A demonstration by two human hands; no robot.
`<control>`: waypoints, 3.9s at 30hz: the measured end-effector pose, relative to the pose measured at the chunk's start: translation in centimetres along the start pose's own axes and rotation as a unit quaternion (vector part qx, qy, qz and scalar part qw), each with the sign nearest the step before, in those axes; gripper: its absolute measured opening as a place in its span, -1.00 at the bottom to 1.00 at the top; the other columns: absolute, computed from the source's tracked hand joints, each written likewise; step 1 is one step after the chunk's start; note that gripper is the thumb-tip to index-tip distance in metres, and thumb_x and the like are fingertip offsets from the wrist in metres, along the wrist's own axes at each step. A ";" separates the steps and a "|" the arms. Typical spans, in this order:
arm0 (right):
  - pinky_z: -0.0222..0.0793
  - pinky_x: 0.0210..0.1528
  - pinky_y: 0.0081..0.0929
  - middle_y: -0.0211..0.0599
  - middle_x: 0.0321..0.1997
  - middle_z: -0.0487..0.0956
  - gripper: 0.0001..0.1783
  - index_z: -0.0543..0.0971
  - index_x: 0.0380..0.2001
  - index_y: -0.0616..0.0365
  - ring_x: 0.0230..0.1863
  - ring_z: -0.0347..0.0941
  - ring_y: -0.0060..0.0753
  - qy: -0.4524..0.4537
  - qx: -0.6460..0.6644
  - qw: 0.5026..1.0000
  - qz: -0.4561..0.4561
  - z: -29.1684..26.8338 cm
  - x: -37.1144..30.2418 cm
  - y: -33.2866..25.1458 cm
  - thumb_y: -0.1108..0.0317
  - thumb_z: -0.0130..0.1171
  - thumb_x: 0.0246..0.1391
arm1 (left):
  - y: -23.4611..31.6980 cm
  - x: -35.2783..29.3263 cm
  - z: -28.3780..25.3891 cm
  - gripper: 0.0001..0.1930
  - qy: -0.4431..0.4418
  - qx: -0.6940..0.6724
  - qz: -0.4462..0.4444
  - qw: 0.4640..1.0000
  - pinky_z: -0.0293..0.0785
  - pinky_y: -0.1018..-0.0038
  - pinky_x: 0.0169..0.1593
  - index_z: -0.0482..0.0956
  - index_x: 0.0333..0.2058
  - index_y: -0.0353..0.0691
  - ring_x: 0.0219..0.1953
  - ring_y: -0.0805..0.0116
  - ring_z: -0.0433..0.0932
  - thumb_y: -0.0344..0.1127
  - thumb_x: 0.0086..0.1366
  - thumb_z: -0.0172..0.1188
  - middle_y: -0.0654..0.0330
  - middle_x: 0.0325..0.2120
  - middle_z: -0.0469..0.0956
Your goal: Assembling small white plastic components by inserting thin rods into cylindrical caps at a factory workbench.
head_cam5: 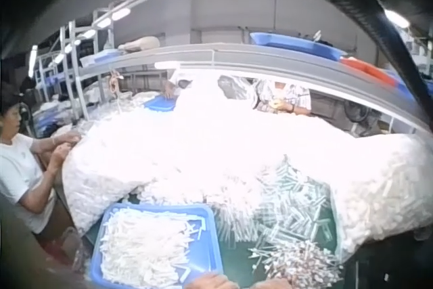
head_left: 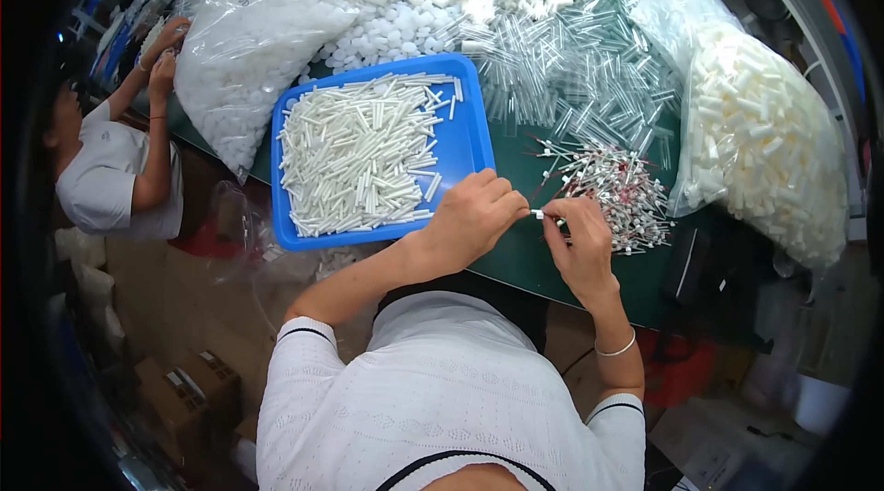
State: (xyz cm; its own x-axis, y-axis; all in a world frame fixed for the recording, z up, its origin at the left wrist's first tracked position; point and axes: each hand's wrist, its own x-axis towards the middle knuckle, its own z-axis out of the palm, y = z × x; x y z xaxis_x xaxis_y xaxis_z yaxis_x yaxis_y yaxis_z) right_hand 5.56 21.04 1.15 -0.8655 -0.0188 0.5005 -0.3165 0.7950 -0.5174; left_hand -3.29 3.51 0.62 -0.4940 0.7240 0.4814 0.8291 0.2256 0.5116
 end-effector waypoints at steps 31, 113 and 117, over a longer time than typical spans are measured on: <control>0.10 -0.71 -0.60 -0.37 -0.72 0.41 -0.91 0.48 -0.58 0.25 -0.77 0.22 -0.64 0.015 0.205 0.969 0.139 -0.7 -0.1 -4.2 0.54 0.17 -0.06 | -1.8 -2.7 -1.9 -0.65 -0.042 -0.749 -0.341 0.567 0.45 0.63 -0.13 0.45 0.05 -0.29 -0.23 0.53 0.47 -0.39 0.29 0.15 0.14 -0.11 0.53; 0.49 0.01 -0.39 -0.06 -0.15 0.58 -0.74 0.43 -0.07 0.34 -0.11 0.54 -0.34 0.123 0.577 0.778 0.216 2.5 -1.4 -2.2 0.44 0.07 0.21 | -0.1 -3.7 -0.6 -0.86 0.055 -0.376 -0.244 0.892 0.40 0.60 -0.24 0.65 -0.27 -0.27 -0.36 0.51 0.47 -0.47 0.17 0.24 0.22 -0.38 0.56; 0.48 0.02 -0.39 -0.06 -0.14 0.57 -0.74 0.43 -0.07 0.34 -0.11 0.54 -0.35 0.117 0.586 0.773 0.212 2.3 -1.3 -2.3 0.46 0.08 0.20 | -0.2 -3.5 -0.8 -0.87 0.053 -0.347 -0.239 0.905 0.38 0.57 -0.18 0.64 -0.29 -0.29 -0.30 0.47 0.47 -0.52 0.15 0.25 0.20 -0.36 0.56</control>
State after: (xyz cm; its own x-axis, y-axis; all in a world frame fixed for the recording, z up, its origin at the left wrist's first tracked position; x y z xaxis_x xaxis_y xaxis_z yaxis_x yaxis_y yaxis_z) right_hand 6.53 17.86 0.06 -0.9372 0.3126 0.1547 -0.2774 -0.3995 -0.8738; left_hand -1.91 0.37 -0.59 -0.8055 0.5773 0.1339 0.1681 0.0060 0.9857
